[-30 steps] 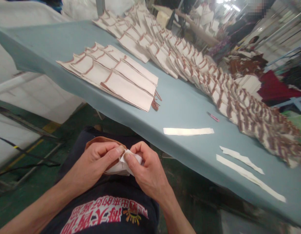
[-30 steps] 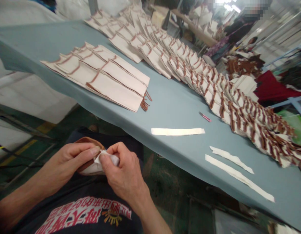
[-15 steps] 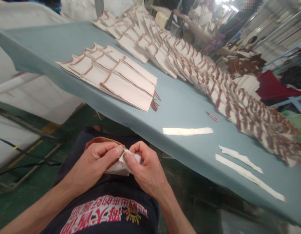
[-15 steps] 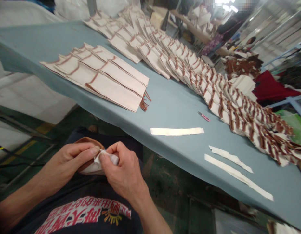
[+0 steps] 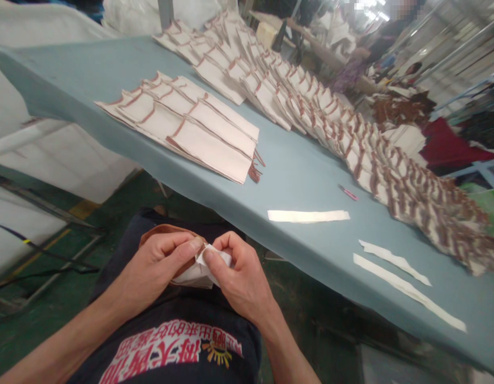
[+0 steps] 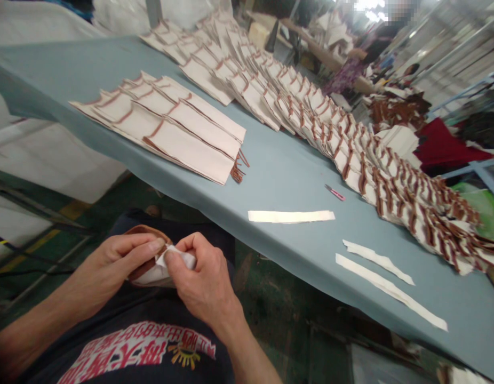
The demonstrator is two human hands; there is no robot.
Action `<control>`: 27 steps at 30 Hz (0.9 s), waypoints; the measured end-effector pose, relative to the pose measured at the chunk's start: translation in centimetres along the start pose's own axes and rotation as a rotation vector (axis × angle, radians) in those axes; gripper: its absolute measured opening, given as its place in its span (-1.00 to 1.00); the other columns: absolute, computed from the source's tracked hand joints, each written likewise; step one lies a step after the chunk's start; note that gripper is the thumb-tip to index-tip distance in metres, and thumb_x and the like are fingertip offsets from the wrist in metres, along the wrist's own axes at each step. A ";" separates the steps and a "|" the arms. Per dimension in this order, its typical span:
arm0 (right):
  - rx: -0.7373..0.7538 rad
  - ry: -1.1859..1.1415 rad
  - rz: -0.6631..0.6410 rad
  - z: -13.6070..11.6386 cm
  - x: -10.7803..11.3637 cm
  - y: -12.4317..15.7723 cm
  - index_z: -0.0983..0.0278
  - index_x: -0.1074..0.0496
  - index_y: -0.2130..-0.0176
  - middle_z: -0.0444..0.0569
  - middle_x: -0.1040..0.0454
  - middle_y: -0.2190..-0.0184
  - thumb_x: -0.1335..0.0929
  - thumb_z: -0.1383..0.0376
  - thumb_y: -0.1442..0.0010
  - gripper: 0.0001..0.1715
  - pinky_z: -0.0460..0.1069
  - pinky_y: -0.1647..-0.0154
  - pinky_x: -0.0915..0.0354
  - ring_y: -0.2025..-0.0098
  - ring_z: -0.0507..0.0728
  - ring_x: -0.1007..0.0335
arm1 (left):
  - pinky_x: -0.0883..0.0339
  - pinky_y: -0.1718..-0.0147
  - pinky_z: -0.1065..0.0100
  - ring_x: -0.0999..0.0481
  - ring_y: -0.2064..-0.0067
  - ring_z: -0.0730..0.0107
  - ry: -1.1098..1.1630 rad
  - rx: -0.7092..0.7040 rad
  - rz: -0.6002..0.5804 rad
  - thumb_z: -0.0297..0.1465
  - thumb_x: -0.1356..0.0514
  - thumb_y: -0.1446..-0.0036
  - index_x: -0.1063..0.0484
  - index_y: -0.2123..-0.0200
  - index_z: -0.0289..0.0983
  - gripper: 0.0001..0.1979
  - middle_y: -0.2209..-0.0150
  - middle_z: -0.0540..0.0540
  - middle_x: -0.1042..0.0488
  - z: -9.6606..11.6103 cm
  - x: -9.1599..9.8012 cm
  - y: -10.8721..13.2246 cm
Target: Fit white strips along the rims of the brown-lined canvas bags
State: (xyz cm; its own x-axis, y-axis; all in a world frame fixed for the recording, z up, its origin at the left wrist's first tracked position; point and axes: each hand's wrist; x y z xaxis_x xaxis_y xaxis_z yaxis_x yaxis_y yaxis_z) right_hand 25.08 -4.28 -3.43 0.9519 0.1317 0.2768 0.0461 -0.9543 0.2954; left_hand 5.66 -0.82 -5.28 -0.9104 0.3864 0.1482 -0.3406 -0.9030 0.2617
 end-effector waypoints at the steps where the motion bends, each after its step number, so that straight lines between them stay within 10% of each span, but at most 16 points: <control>1: -0.001 -0.003 -0.005 0.1 0.0 0.0 0.15 -0.43 0.29 -0.22 -0.46 0.48 -0.43 0.00 -0.37 -0.67 0.00 0.39 -0.13 0.45 0.06 -0.28 | -0.24 0.54 0.42 -0.33 0.46 0.35 -0.002 -0.002 0.002 0.10 -0.31 -0.35 -0.65 0.46 -0.22 -0.45 0.49 -0.02 -0.46 -0.1 0.0 0.0; 27: -0.020 -0.028 -0.019 1.7 -0.3 -0.7 0.16 -0.43 0.29 -0.21 -0.43 0.45 -0.43 -0.05 -0.37 -0.62 -0.01 0.37 -0.15 0.41 0.07 -0.26 | -0.31 0.45 0.42 -0.47 0.42 0.34 0.083 0.077 -0.088 -0.10 -0.38 -0.13 -0.61 0.38 -0.20 -0.72 0.42 -0.01 -0.62 0.0 -0.1 -0.4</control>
State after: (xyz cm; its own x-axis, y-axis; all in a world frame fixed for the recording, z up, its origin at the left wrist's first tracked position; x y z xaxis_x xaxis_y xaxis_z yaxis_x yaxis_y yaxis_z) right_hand 25.33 -4.15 -5.29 0.9591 0.1416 0.2452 0.0583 -0.9462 0.3182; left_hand 5.85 -0.51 -5.39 -0.8950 0.4440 0.0433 -0.4041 -0.8480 0.3428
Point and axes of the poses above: each hand's wrist, its own y-axis away from the middle knuckle, its own x-axis out of the back of the hand, z = x × y
